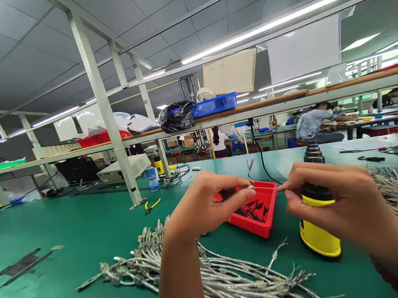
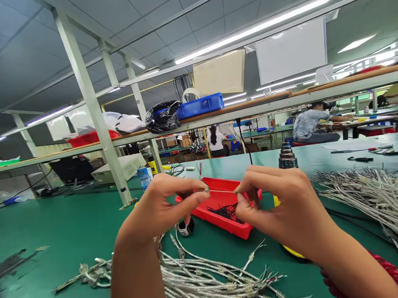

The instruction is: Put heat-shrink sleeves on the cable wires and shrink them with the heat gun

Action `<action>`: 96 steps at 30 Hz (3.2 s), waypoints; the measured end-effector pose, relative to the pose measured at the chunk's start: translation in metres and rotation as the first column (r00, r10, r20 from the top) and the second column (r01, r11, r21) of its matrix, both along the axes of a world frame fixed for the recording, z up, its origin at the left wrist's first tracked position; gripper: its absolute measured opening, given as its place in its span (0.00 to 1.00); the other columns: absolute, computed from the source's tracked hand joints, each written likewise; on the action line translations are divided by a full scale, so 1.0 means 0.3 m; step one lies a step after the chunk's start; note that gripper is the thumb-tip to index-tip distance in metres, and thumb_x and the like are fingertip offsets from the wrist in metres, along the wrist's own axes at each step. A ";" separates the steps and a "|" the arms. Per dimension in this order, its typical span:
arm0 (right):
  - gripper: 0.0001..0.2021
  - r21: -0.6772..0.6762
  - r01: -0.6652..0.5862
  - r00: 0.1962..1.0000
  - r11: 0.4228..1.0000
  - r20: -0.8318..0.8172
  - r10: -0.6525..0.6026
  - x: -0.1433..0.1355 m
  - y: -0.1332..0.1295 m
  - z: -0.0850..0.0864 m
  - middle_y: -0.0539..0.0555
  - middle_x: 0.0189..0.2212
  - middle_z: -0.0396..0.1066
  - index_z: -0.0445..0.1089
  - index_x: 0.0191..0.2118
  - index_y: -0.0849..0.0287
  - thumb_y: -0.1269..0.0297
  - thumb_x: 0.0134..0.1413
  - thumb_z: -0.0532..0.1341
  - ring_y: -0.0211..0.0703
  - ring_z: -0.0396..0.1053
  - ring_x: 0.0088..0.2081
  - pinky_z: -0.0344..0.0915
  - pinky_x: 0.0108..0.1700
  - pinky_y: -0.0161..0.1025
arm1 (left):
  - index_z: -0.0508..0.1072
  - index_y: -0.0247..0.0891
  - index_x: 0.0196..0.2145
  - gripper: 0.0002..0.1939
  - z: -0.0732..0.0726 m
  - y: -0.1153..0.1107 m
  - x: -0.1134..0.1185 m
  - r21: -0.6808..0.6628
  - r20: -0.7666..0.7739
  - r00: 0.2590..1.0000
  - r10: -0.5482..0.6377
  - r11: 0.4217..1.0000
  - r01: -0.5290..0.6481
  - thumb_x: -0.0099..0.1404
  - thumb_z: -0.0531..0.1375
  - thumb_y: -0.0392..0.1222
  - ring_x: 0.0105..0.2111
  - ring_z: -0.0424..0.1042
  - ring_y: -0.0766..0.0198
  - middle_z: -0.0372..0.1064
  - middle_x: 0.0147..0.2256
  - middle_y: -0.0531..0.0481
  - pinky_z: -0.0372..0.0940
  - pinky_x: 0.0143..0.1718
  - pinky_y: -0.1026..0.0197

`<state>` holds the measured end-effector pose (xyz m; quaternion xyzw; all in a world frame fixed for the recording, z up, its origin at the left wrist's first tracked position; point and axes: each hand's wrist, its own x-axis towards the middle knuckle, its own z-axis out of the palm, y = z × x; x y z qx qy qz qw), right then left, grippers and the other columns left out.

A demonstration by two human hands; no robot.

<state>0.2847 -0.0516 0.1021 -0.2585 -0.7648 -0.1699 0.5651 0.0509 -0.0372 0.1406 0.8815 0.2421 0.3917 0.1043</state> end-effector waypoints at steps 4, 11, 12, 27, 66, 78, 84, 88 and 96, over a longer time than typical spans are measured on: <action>0.09 -0.112 -0.080 0.987 0.991 -0.147 0.063 0.086 0.023 0.034 0.47 0.19 0.68 0.67 0.25 0.55 0.74 0.52 0.60 0.33 0.66 0.20 0.62 0.19 0.28 | 0.78 0.36 0.31 0.05 0.010 0.005 -0.109 -0.009 0.212 0.975 0.064 0.998 -0.064 0.64 0.64 0.39 0.13 0.68 0.72 0.72 0.22 0.55 0.62 0.17 0.70; 0.13 -0.359 -0.344 0.938 0.868 -0.162 0.305 -0.029 -0.018 -0.004 0.52 0.41 0.77 0.71 0.50 0.52 0.64 0.59 0.63 0.39 0.77 0.40 0.76 0.39 0.32 | 0.75 0.34 0.27 0.07 0.008 -0.021 0.001 -0.145 0.033 0.988 -0.152 0.977 0.155 0.63 0.63 0.34 0.15 0.66 0.72 0.68 0.16 0.56 0.60 0.19 0.70; 0.14 -0.285 -0.308 0.950 0.908 -0.137 0.280 -0.056 -0.028 -0.009 0.51 0.41 0.78 0.71 0.49 0.53 0.66 0.56 0.65 0.38 0.77 0.39 0.75 0.39 0.31 | 0.75 0.34 0.27 0.07 0.008 -0.023 0.026 -0.156 0.018 0.987 -0.163 0.974 0.163 0.63 0.63 0.34 0.15 0.66 0.72 0.67 0.16 0.56 0.59 0.19 0.71; 0.13 0.237 0.180 0.929 0.955 0.279 -0.244 -0.091 -0.091 -0.013 0.47 0.20 0.59 0.63 0.25 0.58 0.75 0.61 0.55 0.36 0.52 0.21 0.48 0.26 0.38 | 0.69 0.35 0.26 0.11 -0.006 0.021 0.075 -0.366 0.016 0.940 -0.340 0.873 0.322 0.66 0.60 0.40 0.17 0.64 0.72 0.67 0.19 0.54 0.59 0.20 0.69; 0.08 0.277 0.341 0.936 0.898 -0.006 -0.353 -0.098 -0.003 -0.033 0.52 0.24 0.72 0.71 0.26 0.61 0.74 0.55 0.62 0.41 0.67 0.27 0.66 0.41 0.44 | 0.70 0.34 0.26 0.14 -0.020 0.073 0.112 -0.242 -0.038 0.987 -0.158 0.959 0.144 0.69 0.56 0.39 0.20 0.64 0.73 0.67 0.20 0.55 0.58 0.23 0.69; 0.09 0.259 0.115 0.986 0.959 0.089 -0.142 -0.039 0.014 -0.010 0.45 0.21 0.67 0.64 0.26 0.58 0.75 0.52 0.64 0.32 0.62 0.23 0.66 0.53 0.52 | 0.70 0.34 0.22 0.12 -0.018 0.086 0.089 -0.278 0.017 0.971 -0.236 0.932 0.232 0.64 0.58 0.35 0.17 0.65 0.72 0.68 0.17 0.53 0.58 0.20 0.71; 0.09 0.172 0.040 0.997 0.984 0.054 -0.050 -0.027 0.029 -0.010 0.44 0.21 0.67 0.64 0.26 0.57 0.76 0.50 0.64 0.32 0.63 0.23 0.65 0.54 0.54 | 0.69 0.35 0.21 0.13 -0.026 0.116 0.069 -0.340 0.038 0.966 -0.257 0.905 0.255 0.63 0.58 0.38 0.17 0.66 0.71 0.67 0.16 0.54 0.57 0.20 0.69; 0.09 0.034 -0.183 0.955 0.983 -0.229 0.186 -0.010 0.015 -0.005 0.44 0.22 0.68 0.67 0.25 0.54 0.74 0.49 0.66 0.35 0.66 0.25 0.68 0.51 0.49 | 0.71 0.36 0.21 0.13 -0.035 0.169 -0.027 -0.266 0.157 0.981 -0.110 0.952 0.149 0.63 0.60 0.40 0.16 0.66 0.71 0.69 0.16 0.53 0.55 0.20 0.68; 0.18 -0.507 -0.135 0.988 0.852 -0.129 0.079 -0.041 0.060 -0.041 0.54 0.44 0.77 0.72 0.49 0.53 0.48 0.61 0.59 0.44 0.74 0.43 0.72 0.42 0.40 | 0.77 0.35 0.30 0.09 -0.035 0.221 -0.197 -0.303 0.304 0.947 0.099 0.953 -0.002 0.63 0.60 0.41 0.21 0.76 0.61 0.66 0.16 0.54 0.57 0.17 0.68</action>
